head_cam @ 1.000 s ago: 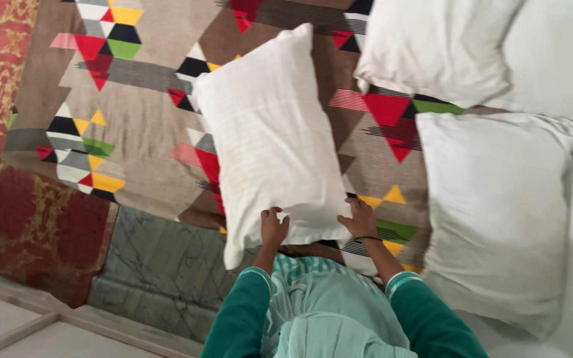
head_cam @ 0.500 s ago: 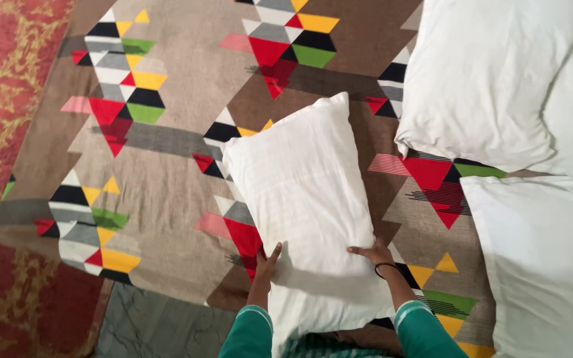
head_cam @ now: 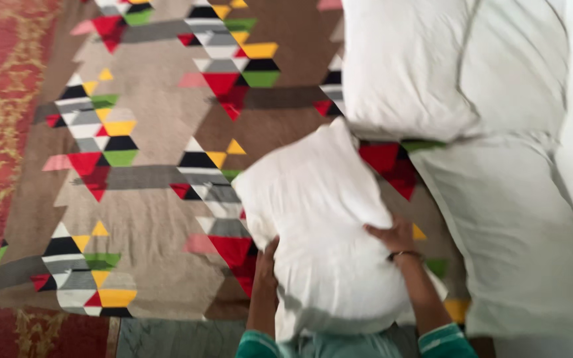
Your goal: The person places a white pillowcase onto a bed, inserts a floral pillow into it, and smooths the cover. They then adjust the geometric-patterned bedsheet, folding the edges over the mattress to create a neat appearance.
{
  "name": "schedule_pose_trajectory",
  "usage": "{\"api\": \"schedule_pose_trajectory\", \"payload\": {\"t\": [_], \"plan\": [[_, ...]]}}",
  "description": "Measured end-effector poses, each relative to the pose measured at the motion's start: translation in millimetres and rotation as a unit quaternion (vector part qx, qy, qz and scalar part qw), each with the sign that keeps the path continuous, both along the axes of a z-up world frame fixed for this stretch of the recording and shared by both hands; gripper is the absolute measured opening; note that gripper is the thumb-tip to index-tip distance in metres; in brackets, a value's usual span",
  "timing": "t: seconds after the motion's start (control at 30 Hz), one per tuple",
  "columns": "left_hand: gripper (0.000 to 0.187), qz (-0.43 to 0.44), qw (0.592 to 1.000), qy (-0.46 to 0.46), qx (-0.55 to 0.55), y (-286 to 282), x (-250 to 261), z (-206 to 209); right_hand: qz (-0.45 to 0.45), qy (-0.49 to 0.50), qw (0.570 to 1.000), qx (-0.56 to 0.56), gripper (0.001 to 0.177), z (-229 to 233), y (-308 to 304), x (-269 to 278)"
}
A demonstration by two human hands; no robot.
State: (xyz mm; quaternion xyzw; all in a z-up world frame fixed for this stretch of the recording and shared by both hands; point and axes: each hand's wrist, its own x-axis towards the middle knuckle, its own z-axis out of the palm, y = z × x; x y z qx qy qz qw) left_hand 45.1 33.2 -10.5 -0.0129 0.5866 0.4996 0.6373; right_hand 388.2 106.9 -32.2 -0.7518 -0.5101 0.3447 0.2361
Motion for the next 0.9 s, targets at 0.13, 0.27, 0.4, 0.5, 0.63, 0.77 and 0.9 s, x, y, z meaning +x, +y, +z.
{"api": "schedule_pose_trajectory", "payload": {"t": [0.13,0.27,0.4,0.5,0.63,0.77,0.9], "plan": [[0.081,-0.056,0.998,0.018,0.018,15.0,88.2,49.6,-0.047,0.242,0.961,0.127,0.065,80.4,-44.0,92.5],[0.08,-0.087,0.988,0.043,0.119,50.9,190.5,21.7,-0.095,0.196,0.961,0.169,0.063,122.2,-56.2,190.4],[0.076,-0.19,0.96,0.198,0.05,44.5,272.6,-47.8,-0.017,-0.125,0.978,0.168,0.084,80.8,-44.0,272.8],[0.071,-0.359,0.862,0.357,0.034,-6.7,304.6,-95.6,0.014,-0.281,0.934,-0.222,0.111,36.8,-61.5,292.2],[0.059,-0.425,0.776,0.462,0.067,-84.4,299.0,-128.2,0.089,-0.167,0.982,0.011,0.086,-35.1,-172.7,271.4],[0.045,-0.401,0.793,0.458,0.001,-154.5,277.8,-132.3,0.17,-0.06,0.978,-0.101,0.062,-67.5,-270.7,246.5],[0.042,-0.435,0.76,0.483,0.014,-209.6,264.6,-134.5,0.076,0.083,0.964,-0.24,0.045,-76.2,-340.2,248.5]]}}
